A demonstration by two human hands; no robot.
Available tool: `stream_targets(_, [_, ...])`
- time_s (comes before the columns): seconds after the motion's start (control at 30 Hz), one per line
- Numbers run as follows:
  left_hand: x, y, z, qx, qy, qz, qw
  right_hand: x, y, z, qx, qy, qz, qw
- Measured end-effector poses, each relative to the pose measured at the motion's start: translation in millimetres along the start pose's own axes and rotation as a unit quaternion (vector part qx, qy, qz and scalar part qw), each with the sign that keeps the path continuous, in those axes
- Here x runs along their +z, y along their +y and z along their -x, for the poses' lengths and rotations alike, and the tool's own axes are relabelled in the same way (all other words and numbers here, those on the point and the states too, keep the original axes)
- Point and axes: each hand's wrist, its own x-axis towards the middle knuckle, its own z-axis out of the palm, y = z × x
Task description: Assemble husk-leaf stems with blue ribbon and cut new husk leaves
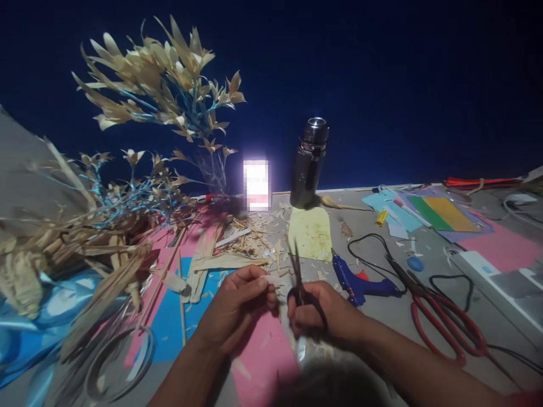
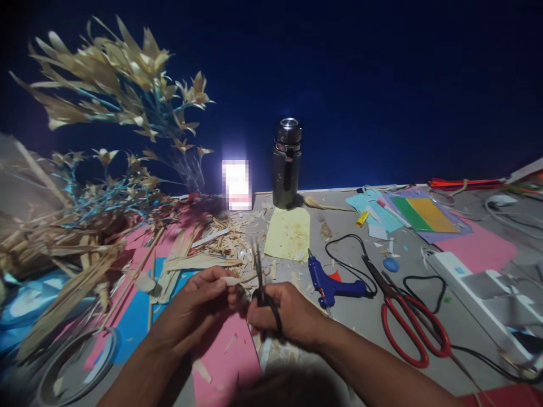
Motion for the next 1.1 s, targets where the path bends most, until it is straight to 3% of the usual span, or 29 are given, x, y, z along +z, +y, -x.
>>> stream_targets(0.13, [6.8, -11.3, -1.6, -0.023, 0.043, 0.046, 0.998, 2.0, 3.9, -4.6, -0.037, 0.142, -0.063, 0.987])
stream_targets(0.27, [12.7, -25.9, -1.5, -0.045, 0.056, 0.055, 0.996, 2.8, 4.2, -6.8, -0.076, 0.197, -0.096, 0.973])
stream_targets(0.57, [15.2, -41.7, -1.4, -0.061, 0.011, 0.016, 0.998, 1.6, 8.2, -4.3, -0.095, 0.2, -0.097, 0.97])
stream_targets(0.77, [16.2, -47.0, -1.8, -0.048, 0.013, 0.018, 0.999, 4.3, 8.6, -5.4, -0.099, 0.219, -0.093, 0.966])
stream_targets(1.1, [18.5, -39.1, 3.3, -0.031, 0.011, -0.035, 0.999, 7.0, 2.1, -3.2, -0.089, 0.199, -0.078, 0.973])
